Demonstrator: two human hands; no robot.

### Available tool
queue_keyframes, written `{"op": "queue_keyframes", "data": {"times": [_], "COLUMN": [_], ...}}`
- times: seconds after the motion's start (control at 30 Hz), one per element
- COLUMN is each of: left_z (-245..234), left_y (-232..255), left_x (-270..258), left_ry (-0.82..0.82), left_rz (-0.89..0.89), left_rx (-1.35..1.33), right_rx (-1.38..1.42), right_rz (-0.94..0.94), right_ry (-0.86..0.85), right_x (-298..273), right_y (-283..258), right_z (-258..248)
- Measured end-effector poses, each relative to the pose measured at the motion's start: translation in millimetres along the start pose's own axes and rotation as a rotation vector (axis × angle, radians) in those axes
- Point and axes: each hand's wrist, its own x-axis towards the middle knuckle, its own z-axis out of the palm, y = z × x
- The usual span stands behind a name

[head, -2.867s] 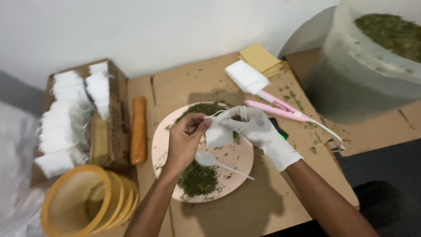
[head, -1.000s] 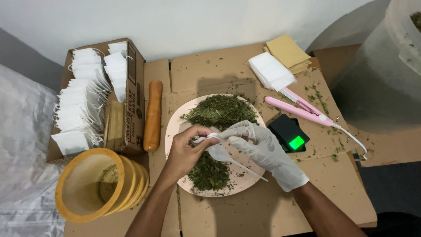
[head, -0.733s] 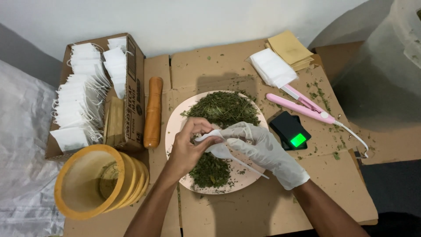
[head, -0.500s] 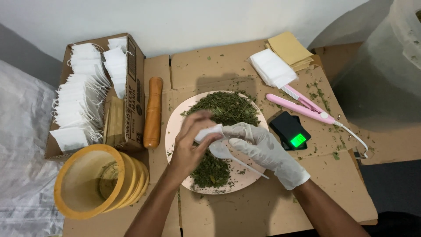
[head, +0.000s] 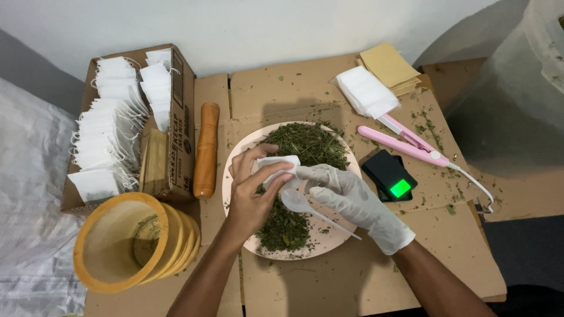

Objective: Filling small filter bags with dried tea leaves using a spoon and weighing them on a digital scale.

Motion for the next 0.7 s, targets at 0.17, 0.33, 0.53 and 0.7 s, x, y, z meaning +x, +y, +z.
{"op": "queue_keyframes", "data": {"times": [0.17, 0.33, 0.53, 0.7], "left_z": [1.6, -3.0, 5.5, -0.7], "left_y": [0.9, 9.6, 2.5, 9.5], "left_x": [1.8, 3.9, 2.0, 2.6], "left_ry": [0.035, 0.105, 0.049, -0.007], "left_rz": [0.002, 0.012, -0.042, -0.027], "left_rx": [-0.105, -0.067, -0.258, -0.2], "right_rx": [-0.064, -0.159, -0.18, 0.049], "right_rz": [0.014, 0.025, 0.081, 0.465], "right_ry": [0.033, 0.05, 0.054, 0.122], "right_x": [0.4, -0.9, 0.4, 14.4], "right_y": [-6.4, -11.6, -24.6, -23.1], "right_z": [3.1, 5.4, 17.6, 9.9]}}
